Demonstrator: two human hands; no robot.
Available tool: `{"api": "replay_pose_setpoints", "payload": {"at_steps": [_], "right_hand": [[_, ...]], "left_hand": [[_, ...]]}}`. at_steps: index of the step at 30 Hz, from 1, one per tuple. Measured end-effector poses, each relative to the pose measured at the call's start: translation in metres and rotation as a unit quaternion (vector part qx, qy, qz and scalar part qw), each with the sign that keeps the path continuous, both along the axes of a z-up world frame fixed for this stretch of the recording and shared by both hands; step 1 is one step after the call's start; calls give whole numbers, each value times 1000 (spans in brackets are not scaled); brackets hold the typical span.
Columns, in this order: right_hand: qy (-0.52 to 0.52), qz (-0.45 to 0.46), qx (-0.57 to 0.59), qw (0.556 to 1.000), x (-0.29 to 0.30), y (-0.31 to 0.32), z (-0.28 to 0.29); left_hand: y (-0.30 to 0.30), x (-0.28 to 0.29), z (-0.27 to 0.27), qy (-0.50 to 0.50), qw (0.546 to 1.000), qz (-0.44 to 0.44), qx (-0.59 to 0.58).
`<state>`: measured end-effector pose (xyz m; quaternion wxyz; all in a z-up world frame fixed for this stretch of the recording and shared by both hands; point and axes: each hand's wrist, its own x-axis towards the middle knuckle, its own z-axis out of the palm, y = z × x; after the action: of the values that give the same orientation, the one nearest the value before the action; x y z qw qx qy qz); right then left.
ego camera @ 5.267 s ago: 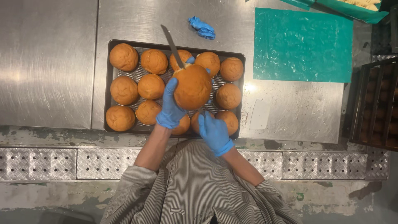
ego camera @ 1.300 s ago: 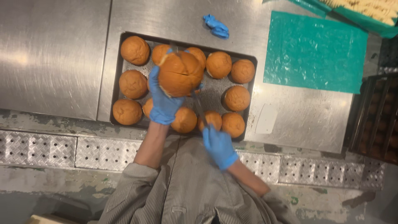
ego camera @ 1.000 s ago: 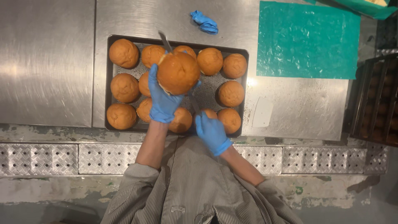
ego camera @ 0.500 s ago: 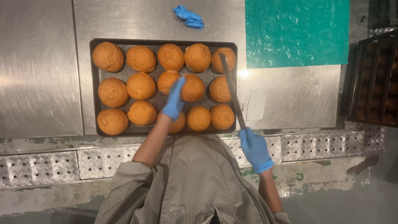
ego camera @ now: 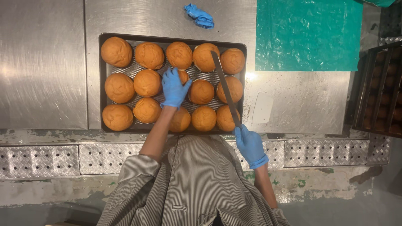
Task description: The person slices a cross shape into the top of several bread buns on a metal baking tray using a long knife, handling one bun at a time with blue-gloved hands.
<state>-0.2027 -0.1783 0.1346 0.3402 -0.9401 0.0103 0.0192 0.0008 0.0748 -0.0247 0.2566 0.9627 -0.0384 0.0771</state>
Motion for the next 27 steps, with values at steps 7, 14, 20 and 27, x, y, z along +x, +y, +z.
{"api": "replay_pose_setpoints", "payload": {"at_steps": [7,14,20,27], "right_hand": [[34,12,-40,999,6,10,-6],[18,24,-33,999,7,13,-12],[1,35,-37,999,9,16,-16],[-3,45,-47,998,11,19,-19]], "left_hand": [[1,15,1,165,985,12,45],[13,3,24,219,970,-40,96],[11,-10,25,267,959,-43,88],[29,6,36,362,923,-121,43]]}}
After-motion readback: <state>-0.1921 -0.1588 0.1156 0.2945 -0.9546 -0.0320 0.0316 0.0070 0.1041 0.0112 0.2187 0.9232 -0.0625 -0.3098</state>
